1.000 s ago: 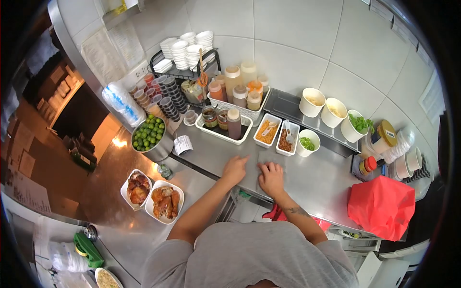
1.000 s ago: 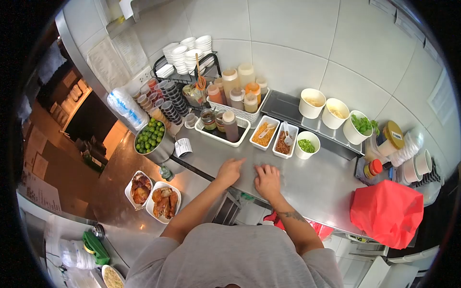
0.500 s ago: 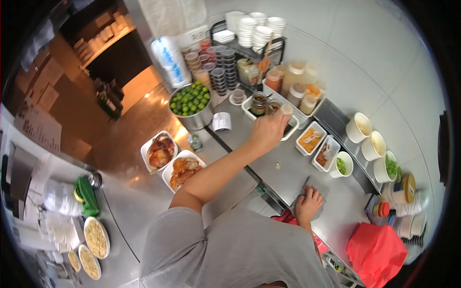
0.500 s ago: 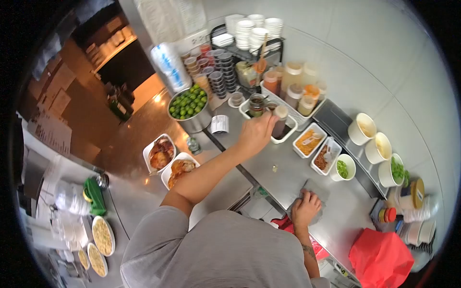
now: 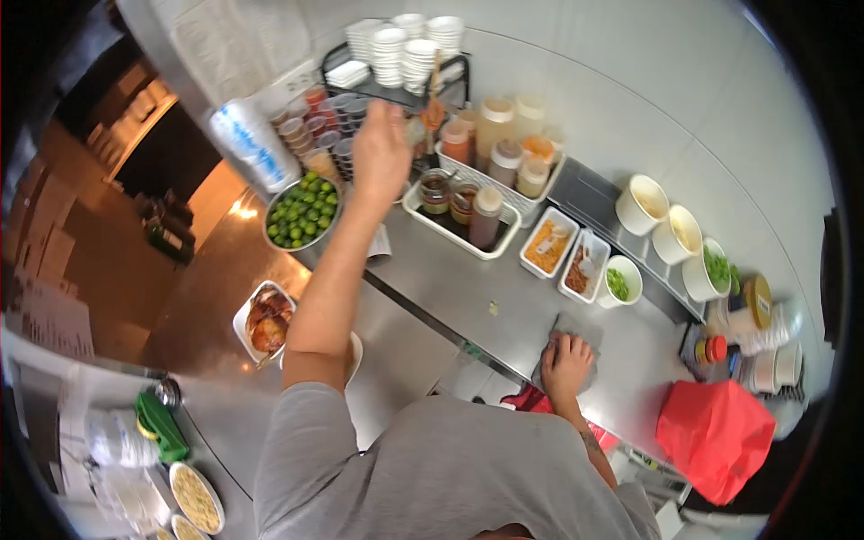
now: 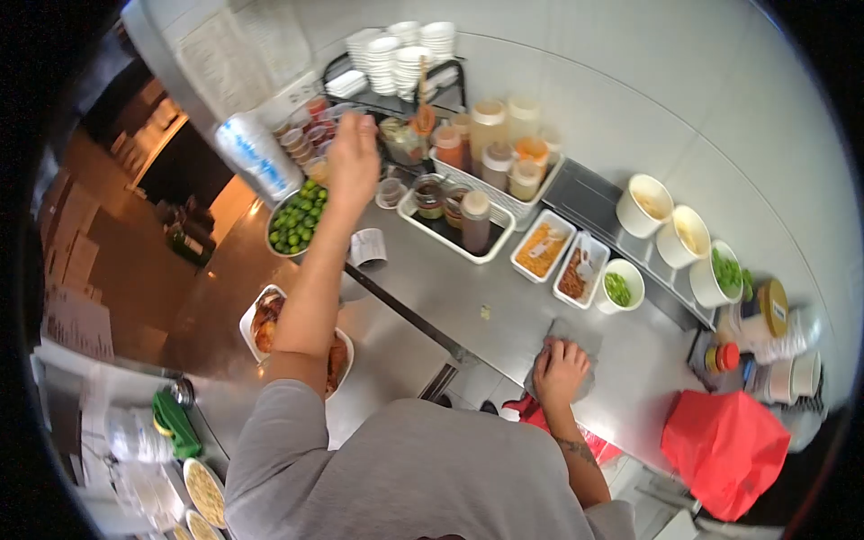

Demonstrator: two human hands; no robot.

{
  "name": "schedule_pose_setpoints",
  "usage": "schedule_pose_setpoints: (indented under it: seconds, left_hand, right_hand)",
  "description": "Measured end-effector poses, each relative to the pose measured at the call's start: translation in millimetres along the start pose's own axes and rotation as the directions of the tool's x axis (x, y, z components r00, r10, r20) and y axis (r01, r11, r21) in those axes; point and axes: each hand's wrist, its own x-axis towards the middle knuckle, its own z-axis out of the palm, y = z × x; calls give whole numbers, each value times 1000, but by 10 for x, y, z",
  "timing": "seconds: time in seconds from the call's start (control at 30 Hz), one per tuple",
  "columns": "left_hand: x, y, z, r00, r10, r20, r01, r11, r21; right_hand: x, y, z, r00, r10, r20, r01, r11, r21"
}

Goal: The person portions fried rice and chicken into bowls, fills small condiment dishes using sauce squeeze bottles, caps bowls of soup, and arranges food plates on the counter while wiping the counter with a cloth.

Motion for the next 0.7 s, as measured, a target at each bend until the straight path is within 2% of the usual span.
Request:
schedule_pose_setpoints:
  seconds: [0.07,0.1,0.2,0.27,0.33,0.4,0.53,0.67,0.7]
  left_hand:
    - [36,48,-4,995,-37,95,50,989,-136]
    - [65,60,9,993,-41,115,55,990,-129]
    - [268,-350,162,991,121,55,-121,993,-14]
    - [527,-718,268,998,57,-2,-57,998,24]
    - [799,-1015,374,988,-149,-35,147,987,-65]
    - [1095,-1298,495,985,-157,-66,153,986,-61]
    - [1681,-1986,749,986,-164,-20,164,986,41]
    - [1935,-2245,682,989,-126,72,89,917,388]
    - [1989,-2377,681,977,-149,153,63,886,459]
  right_hand:
    - [9,20,-16,999,-9,34,8,999,38]
    - [-9,23,-17,999,1,38,-2,999,36]
    - [14,7,-9,999,1,37,-3,999,41]
    - [28,-7,-5,999,4,40,-5,1000,16]
    - [27,-18,-17,999,12,45,-12,1000,-1]
    - [48,-50,-30,999,29,46,-28,1000,-7]
    - [71,-54,-24,998,53,31,-53,998,23]
    - [71,-36,-3,996,73,41,-73,997,5]
    - [77,-34,2,996,77,47,-77,997,-2]
